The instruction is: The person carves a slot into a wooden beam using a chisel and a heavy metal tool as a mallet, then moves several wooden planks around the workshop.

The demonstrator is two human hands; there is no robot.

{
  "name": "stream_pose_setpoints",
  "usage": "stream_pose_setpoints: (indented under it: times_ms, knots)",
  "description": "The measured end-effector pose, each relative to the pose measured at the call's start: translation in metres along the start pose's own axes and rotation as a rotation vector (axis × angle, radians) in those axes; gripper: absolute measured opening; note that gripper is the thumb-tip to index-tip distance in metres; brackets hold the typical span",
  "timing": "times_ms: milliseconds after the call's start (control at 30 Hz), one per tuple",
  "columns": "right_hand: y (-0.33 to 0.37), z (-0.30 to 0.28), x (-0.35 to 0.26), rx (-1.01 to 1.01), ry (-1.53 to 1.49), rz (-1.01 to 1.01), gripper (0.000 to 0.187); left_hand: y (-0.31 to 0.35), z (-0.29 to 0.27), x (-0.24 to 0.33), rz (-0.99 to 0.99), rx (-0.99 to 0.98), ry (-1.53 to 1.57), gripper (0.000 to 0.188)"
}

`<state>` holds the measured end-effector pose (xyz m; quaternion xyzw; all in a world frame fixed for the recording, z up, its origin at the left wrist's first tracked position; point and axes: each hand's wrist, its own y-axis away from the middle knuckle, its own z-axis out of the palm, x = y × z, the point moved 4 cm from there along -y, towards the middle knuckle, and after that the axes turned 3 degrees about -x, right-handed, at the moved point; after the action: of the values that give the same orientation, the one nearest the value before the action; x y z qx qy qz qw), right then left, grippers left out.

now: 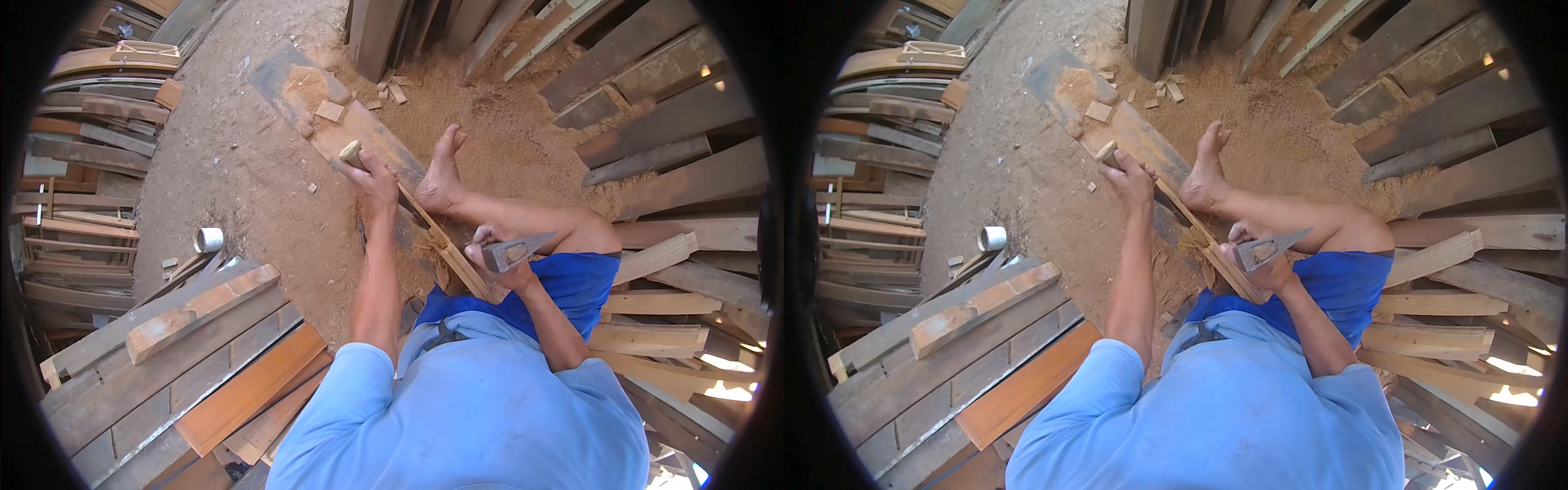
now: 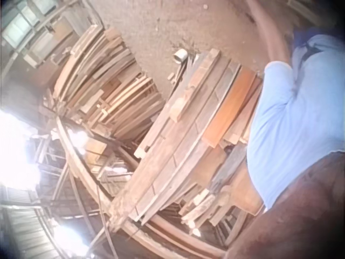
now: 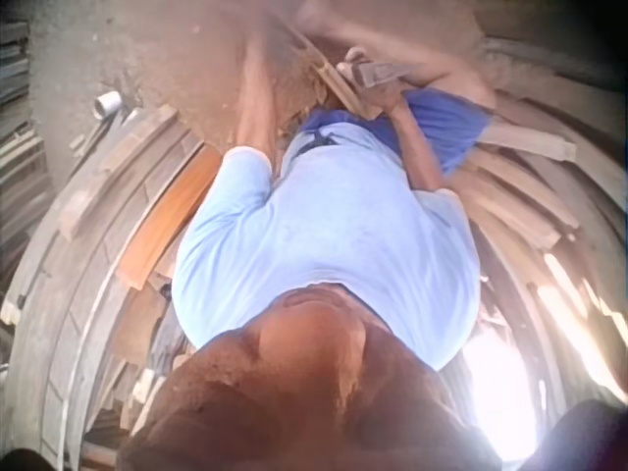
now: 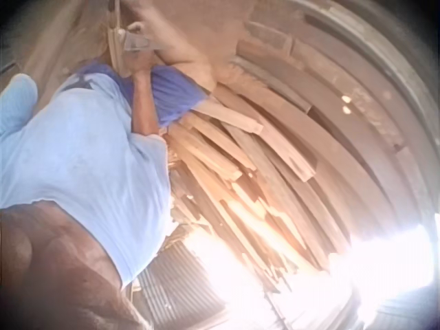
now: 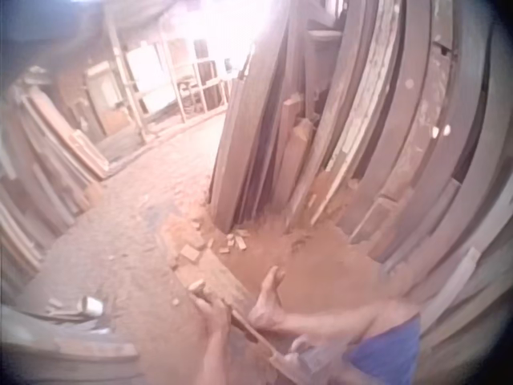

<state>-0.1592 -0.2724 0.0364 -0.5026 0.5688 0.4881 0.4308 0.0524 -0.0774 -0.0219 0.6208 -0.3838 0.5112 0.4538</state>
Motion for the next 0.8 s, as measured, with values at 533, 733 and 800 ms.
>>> stream_pose_setpoints:
  times_ms: [533, 733, 800]
  knots:
    - [0.002, -0.007, 0.007, 0.067, -0.051, 0.006, 0.018, -0.054, -0.010, 0.016, -0.147, -0.078, 0.127, 0.037]
    - [-0.002, -0.007, 0.007, 0.057, -0.008, 0.011, 0.019, -0.016, -0.025, 0.019, 0.052, -0.103, 0.259, 0.028]
    - [-0.001, -0.008, 0.005, 0.066, -0.015, 0.022, 0.019, -0.003, -0.032, 0.050, 0.133, -0.102, 0.282, 0.028]
